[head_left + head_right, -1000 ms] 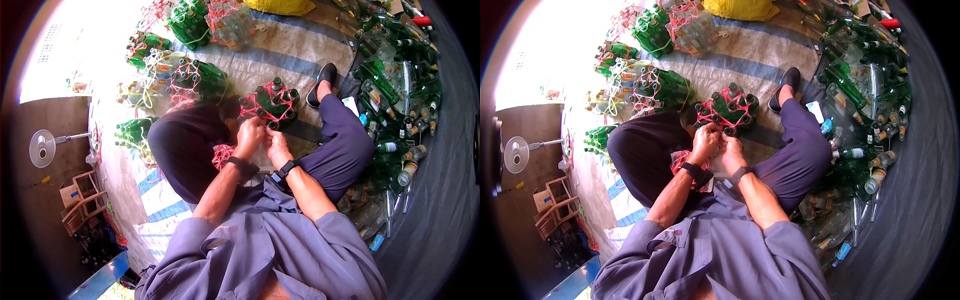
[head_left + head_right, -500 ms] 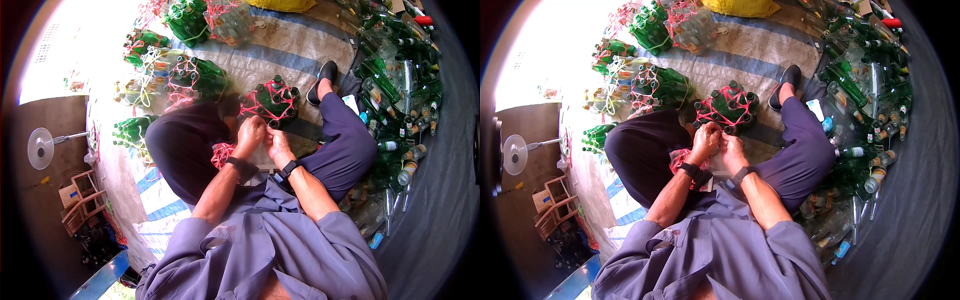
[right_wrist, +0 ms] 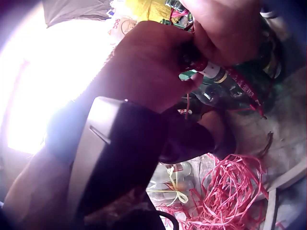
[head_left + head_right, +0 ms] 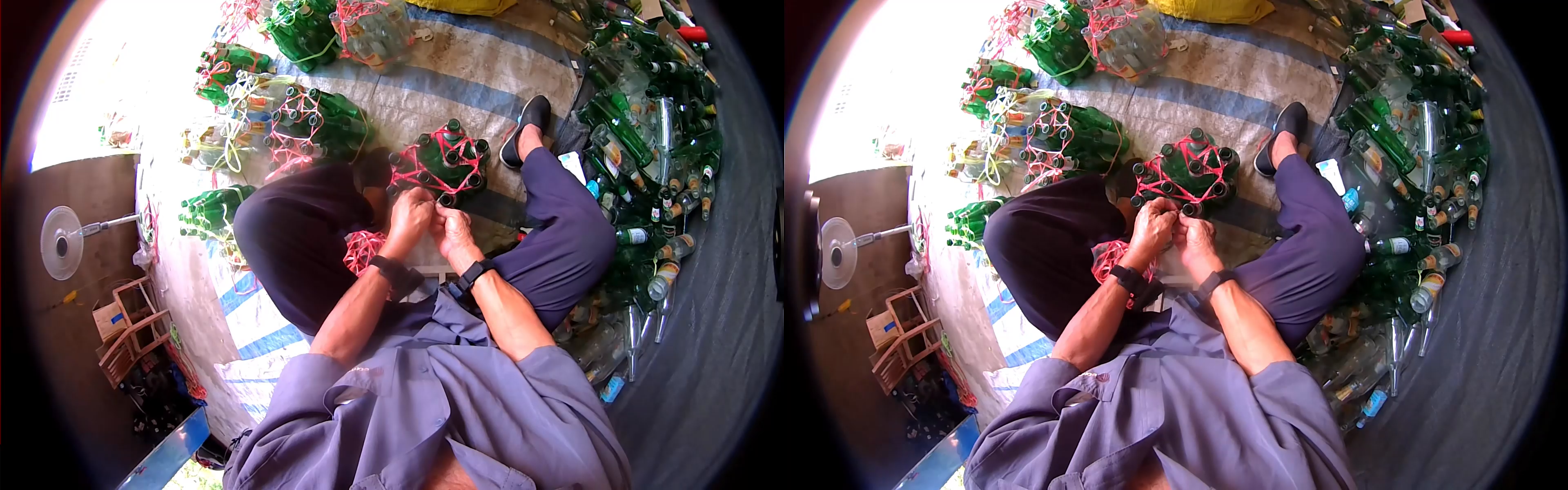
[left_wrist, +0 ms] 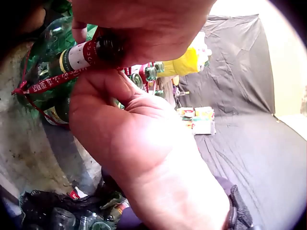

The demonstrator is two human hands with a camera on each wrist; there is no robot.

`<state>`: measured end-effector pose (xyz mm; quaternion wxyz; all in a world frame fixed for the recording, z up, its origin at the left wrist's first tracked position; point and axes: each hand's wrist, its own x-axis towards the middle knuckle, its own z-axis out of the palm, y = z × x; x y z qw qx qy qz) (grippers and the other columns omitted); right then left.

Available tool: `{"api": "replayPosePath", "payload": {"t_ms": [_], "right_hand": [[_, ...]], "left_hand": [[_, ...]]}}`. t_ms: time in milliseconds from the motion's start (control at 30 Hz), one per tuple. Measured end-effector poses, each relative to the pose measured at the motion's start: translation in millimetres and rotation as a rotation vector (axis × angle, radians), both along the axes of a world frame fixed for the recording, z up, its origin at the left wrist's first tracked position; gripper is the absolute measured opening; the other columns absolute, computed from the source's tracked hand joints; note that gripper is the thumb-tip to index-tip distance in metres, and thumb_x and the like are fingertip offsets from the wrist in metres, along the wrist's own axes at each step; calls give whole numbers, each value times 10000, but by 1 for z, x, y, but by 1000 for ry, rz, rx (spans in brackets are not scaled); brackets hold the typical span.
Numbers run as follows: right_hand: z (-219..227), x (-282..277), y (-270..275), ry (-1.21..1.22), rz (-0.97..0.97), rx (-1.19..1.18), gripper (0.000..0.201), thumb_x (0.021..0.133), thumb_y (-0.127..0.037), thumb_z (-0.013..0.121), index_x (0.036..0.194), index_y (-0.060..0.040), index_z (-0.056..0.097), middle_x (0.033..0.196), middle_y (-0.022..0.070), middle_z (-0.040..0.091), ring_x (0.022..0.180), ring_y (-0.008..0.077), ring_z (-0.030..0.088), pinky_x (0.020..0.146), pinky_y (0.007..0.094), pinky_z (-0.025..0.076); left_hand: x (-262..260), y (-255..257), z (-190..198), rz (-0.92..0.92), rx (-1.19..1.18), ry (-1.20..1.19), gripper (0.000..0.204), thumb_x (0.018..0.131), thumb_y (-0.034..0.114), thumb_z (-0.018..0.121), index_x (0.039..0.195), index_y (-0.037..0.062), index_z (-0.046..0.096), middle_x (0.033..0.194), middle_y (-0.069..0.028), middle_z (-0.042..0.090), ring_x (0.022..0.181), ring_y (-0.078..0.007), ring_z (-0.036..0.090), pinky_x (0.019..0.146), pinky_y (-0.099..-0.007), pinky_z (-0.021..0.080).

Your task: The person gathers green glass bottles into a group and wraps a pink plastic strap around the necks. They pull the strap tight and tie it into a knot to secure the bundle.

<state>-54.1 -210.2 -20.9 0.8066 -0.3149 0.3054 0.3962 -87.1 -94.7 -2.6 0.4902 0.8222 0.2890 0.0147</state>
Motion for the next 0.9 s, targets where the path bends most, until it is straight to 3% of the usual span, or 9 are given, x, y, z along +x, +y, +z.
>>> {"api": "replayPosePath", "payload": {"t_ms": [100,233,367,633,900], "right_hand": [[3,0,0,12,-12,-10,99,920,-88,659,825,-87,629,720,-33,575,605,83,524,533,226,407],[19,-5,3,49,-14,-111,75,923,-98,668,849,-86,654,733,-31,593,619,87,535,547,226,415],[20,-7,5,25,9,-114,182,889,-161,731,756,-118,614,669,-18,560,560,95,517,486,240,384],[10,-3,4,26,95,-126,116,881,-108,728,805,-109,641,708,-46,569,552,73,510,463,220,374],[16,-4,2,-90,146,-267,133,853,-167,740,762,-135,649,664,-60,550,525,55,473,452,213,336]], "left_hand": [[1,0,-2,63,-172,-10,185,805,105,614,900,-38,683,716,-112,656,653,-150,601,609,-321,496],[7,1,11,33,-86,41,185,804,122,614,863,-38,685,687,-105,648,634,-146,591,606,-324,497],[12,2,28,23,-71,128,190,803,130,617,831,-45,687,675,-105,669,629,-151,620,600,-328,504],[11,6,14,64,-204,110,188,800,118,617,821,-54,689,684,-115,688,636,-158,645,597,-328,508],[10,7,15,5,-68,105,182,791,108,615,839,-53,683,658,-93,649,607,-132,584,568,-326,475]]}}
